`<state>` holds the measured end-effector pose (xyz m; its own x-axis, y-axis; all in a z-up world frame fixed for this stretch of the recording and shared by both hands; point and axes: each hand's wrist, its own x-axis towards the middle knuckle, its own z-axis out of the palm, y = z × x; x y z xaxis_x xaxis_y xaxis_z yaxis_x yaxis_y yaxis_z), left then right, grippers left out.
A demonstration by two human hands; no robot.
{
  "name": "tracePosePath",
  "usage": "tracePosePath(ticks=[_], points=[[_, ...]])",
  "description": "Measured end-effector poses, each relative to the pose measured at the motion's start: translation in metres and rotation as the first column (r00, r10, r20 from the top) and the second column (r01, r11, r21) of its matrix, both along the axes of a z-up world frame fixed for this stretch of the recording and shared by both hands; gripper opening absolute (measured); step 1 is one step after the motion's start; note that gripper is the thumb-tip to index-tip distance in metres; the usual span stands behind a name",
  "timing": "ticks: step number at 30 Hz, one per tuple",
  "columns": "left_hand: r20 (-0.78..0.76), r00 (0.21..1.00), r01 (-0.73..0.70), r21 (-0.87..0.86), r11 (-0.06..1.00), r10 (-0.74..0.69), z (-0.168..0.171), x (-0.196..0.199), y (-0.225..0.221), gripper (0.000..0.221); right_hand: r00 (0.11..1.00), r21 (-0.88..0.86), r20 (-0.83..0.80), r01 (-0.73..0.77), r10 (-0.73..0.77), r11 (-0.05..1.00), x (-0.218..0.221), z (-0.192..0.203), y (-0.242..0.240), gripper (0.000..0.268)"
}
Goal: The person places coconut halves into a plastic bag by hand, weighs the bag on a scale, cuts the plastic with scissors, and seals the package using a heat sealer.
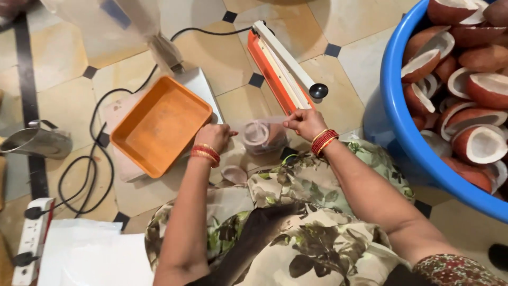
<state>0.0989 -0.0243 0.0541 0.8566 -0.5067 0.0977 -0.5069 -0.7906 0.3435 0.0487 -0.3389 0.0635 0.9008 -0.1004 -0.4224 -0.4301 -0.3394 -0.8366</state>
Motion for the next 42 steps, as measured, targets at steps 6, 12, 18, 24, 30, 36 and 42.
tracePosePath(ticks=[6,12,18,24,30,36,42], points=[[-0.003,0.997,-0.068,-0.479,0.875,0.076,0.001,-0.007,-0.012,0.006,0.887,-0.138,0.360,-0.256,0.290,0.957,0.012,0.011,0.011,0.031],[-0.533,0.845,-0.453,-0.761,0.465,-0.049,-0.019,0.004,-0.002,0.016,0.956,0.111,0.221,-0.222,0.193,0.969,0.025,-0.027,-0.008,0.011],[-0.579,0.811,-0.477,-0.737,0.479,-0.083,-0.027,0.020,0.004,0.033,0.909,-0.057,0.123,-0.393,0.397,0.918,0.036,0.001,0.001,0.023],[-0.615,0.781,-0.539,-0.752,0.378,-0.109,-0.047,0.021,0.004,0.031,0.659,-0.553,0.393,-0.388,0.641,0.738,0.036,0.009,0.054,0.039],[-0.552,0.834,-0.543,-0.820,0.183,0.004,-0.063,0.030,-0.009,0.039,0.836,-0.629,0.351,-0.123,0.422,0.767,0.056,-0.026,0.041,0.020],[-0.504,0.790,-0.611,-0.599,0.518,0.350,-0.158,-0.003,-0.077,0.062,0.893,-0.658,0.412,0.157,0.178,0.737,0.081,-0.100,0.000,0.018],[-0.982,0.184,-0.950,-0.188,0.250,-0.041,-0.149,-0.009,-0.109,0.071,0.963,-0.411,0.171,0.262,-0.209,0.873,0.094,-0.114,-0.025,0.041]])
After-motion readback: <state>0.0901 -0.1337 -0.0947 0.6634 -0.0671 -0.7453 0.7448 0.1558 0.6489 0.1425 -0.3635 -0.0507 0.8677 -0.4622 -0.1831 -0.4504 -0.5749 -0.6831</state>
